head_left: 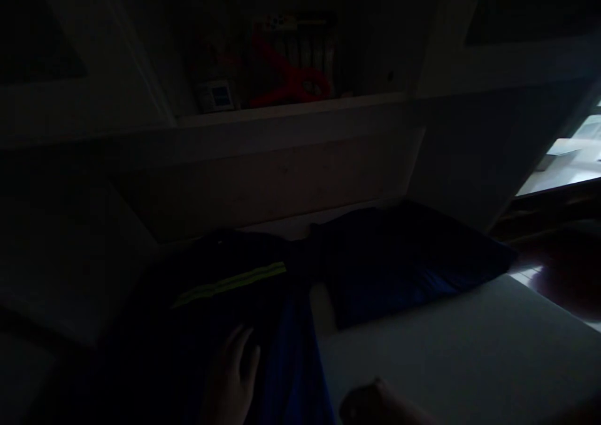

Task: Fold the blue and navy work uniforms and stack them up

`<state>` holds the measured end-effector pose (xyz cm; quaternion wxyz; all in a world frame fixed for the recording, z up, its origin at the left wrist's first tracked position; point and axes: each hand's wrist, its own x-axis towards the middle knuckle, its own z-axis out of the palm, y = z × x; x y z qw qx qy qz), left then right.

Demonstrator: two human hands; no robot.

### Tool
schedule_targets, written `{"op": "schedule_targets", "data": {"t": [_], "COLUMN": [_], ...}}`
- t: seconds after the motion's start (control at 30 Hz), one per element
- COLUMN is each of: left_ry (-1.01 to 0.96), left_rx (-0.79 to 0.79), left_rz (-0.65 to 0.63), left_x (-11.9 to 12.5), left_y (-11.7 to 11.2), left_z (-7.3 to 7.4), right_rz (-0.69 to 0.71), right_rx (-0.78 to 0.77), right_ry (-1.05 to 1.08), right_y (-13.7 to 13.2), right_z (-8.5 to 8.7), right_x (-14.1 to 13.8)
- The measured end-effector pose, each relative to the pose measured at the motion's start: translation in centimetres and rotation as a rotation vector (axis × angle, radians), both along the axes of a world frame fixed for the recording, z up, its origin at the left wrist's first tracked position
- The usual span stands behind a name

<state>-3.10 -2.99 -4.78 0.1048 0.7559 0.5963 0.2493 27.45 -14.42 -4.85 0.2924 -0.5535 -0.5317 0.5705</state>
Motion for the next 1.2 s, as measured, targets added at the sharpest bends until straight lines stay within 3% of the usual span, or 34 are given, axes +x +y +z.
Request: {"op": "schedule_targets", "data": {"t": [0.07,0.17,0.3,0.4,0.5,0.6,0.77,1.07,1.2], "left_ry": [0.131,0.402,0.519,0.439,0.412,0.416,0.423,0.407,0.41], "left_rx": [-0.038,-0.166,-0.211,-0.22,-0.218,-0.212,-0.227,-0.198,-0.172], "left_rz": [-0.055,-0.111,-0.201,-0.163,-0.13,-0.095,-0.056,-0.011,0.029], "left_x": [3.7,5.7,4.8,4.1,3.9,3.5,3.6,4.9,4.4], "left_y": [2.3,5.0,7.0,8.1,9.4,10.6,10.9,9.8,9.8], "left_z": [-0.4,-1.4,-2.8,-2.8,-2.1,-1.6,-1.5,-0.5,0.2], "right_rz": [-0.079,-0.3,-0.437,-0.429,-0.382,-0.388,-0.407,-0.361,-0.431], "right_rx": [0.037,0.211,0.319,0.346,0.299,0.237,0.2,0.189,0.216], "right_ry": [0.03,-0.145,-0.623,-0.699,-0.74,-0.765,-0.774,-0.754,-0.685], "right_y": [4.0,11.5,22.2,29.0,33.5,35.7,36.3,37.1,36.2], "right_z": [0.1,0.6,1.9,2.0,0.7,-1.2,-3.3,-1.8,-1.3], "right_x": [1.4,4.3,7.4,8.1,8.0,8.3,9.4,8.7,7.6]}}
